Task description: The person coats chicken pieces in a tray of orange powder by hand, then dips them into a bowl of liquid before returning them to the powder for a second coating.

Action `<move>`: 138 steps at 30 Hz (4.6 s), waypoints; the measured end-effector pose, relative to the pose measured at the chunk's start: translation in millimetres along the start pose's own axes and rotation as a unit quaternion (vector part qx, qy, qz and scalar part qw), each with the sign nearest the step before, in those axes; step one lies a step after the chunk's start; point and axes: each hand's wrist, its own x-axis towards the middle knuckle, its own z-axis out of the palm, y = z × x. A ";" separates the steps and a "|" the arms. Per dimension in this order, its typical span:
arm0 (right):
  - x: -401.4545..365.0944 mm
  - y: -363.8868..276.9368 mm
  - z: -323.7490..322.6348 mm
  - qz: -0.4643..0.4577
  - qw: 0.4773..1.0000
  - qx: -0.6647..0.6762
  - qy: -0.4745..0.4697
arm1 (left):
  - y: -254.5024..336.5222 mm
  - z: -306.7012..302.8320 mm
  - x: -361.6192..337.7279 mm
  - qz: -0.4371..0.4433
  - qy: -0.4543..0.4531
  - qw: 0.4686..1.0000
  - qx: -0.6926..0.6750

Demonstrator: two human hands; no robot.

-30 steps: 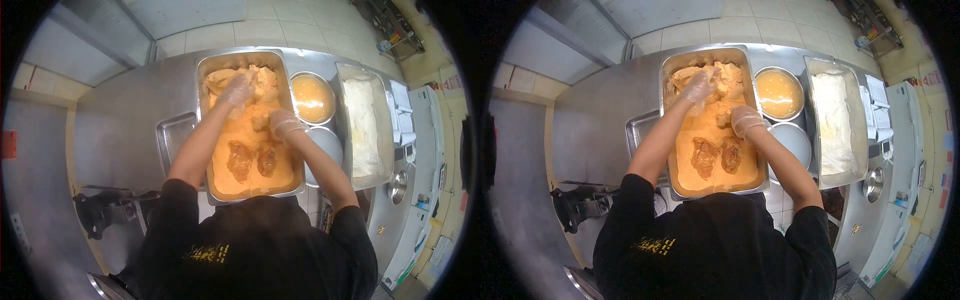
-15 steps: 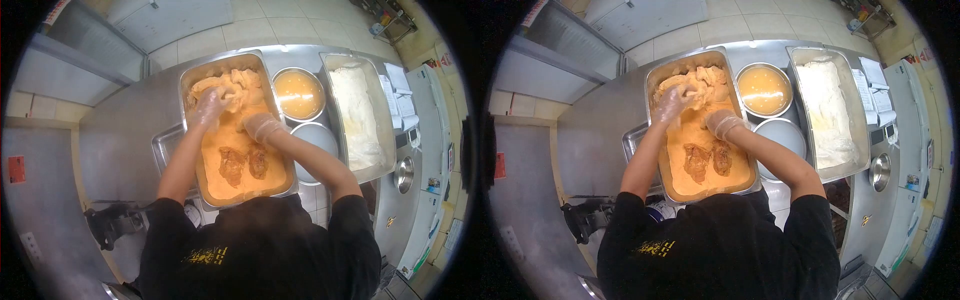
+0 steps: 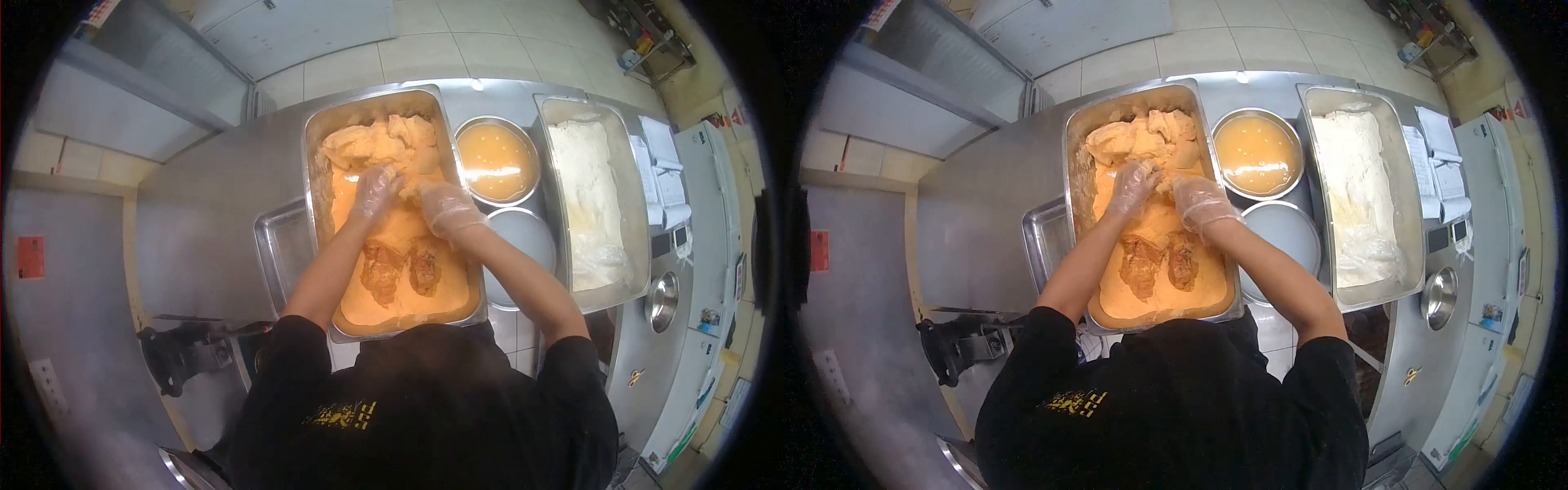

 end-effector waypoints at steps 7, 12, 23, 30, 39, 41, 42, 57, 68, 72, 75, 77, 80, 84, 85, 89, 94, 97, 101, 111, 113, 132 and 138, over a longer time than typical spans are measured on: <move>-29.0 22.0 -4.8 -0.091 0.995 -0.048 -0.008 | 14.6 13.7 16.6 -0.021 0.010 0.999 -0.041; -35.1 40.1 30.6 -0.146 0.985 -0.086 0.017 | 18.2 -13.4 57.8 0.076 0.013 0.996 0.037; -38.8 33.0 21.5 -0.141 0.986 -0.074 0.041 | 3.0 20.1 165.6 0.049 -0.232 0.940 0.245; -42.1 31.3 14.9 -0.151 0.986 -0.049 0.047 | 24.5 13.3 160.4 0.087 -0.187 0.939 0.276; -33.8 15.9 7.2 -0.082 0.995 -0.044 0.023 | -43.8 -14.5 154.5 0.198 -0.152 0.964 0.096; -23.4 16.6 17.3 -0.069 0.996 -0.037 0.035 | 28.7 -81.0 123.3 0.195 -0.166 0.955 0.147; -17.2 16.4 20.2 -0.063 0.997 -0.033 0.041 | 32.2 -89.1 112.4 0.153 -0.147 0.969 0.126; -12.5 2.1 17.7 -0.084 0.992 -0.098 0.013 | -48.6 5.2 -15.3 -0.127 -0.072 0.977 0.157; -16.6 1.2 20.5 -0.073 0.994 -0.072 0.038 | -23.6 6.4 -24.0 -0.171 0.000 0.985 0.024; -17.0 -3.7 16.1 -0.067 0.994 -0.078 0.033 | -17.9 10.0 -23.7 -0.141 0.052 0.988 0.034; -8.2 -3.4 15.9 -0.055 0.994 -0.098 -0.005 | -8.6 -4.6 -22.0 -0.088 0.041 0.994 0.058; -2.5 -2.7 15.6 -0.059 0.991 -0.116 -0.012 | 6.4 -28.0 -19.6 -0.032 0.036 0.997 0.058; -3.3 -2.2 -2.7 -0.075 0.993 -0.089 0.020 | 13.2 -56.0 -16.9 -0.030 0.032 0.999 0.027; -1.5 -9.4 -22.2 -0.050 0.997 -0.045 0.028 | 35.3 -107.8 -19.0 -0.035 -0.065 0.990 0.123; -5.2 -11.0 -19.1 -0.045 0.998 -0.028 0.020 | 43.7 -112.2 -30.5 -0.066 -0.090 0.987 0.115; 20.3 -6.5 -5.7 -0.100 0.989 -0.083 0.077 | 52.3 -122.3 -24.9 -0.106 -0.117 0.979 0.130; 23.4 -17.0 -69.6 -0.043 0.998 0.008 0.037 | 3.3 -67.7 -31.0 -0.082 -0.201 0.959 0.182; 6.9 -29.0 -140.8 -0.002 0.999 -0.045 0.016 | 6.1 -51.7 -29.0 -0.047 -0.199 0.962 0.183; 6.8 3.9 -170.2 0.082 0.995 0.024 0.054 | -10.1 -42.6 -34.0 -0.026 -0.178 0.973 0.142; 46.4 136.3 -112.2 0.115 0.983 -0.139 -0.018 | 10.7 -56.9 -38.7 -0.254 -0.161 0.952 -0.048; 66.2 175.3 -73.1 0.167 0.980 -0.102 0.025 | 34.4 -80.4 -40.7 -0.248 -0.178 0.952 -0.033; 22.0 154.8 2.3 0.114 0.987 -0.111 -0.020 | 43.9 -85.3 -56.2 -0.108 -0.197 0.974 0.042; 36.4 172.5 35.4 0.076 0.991 -0.107 0.002 | 8.4 -63.9 -60.1 -0.093 -0.143 0.985 -0.015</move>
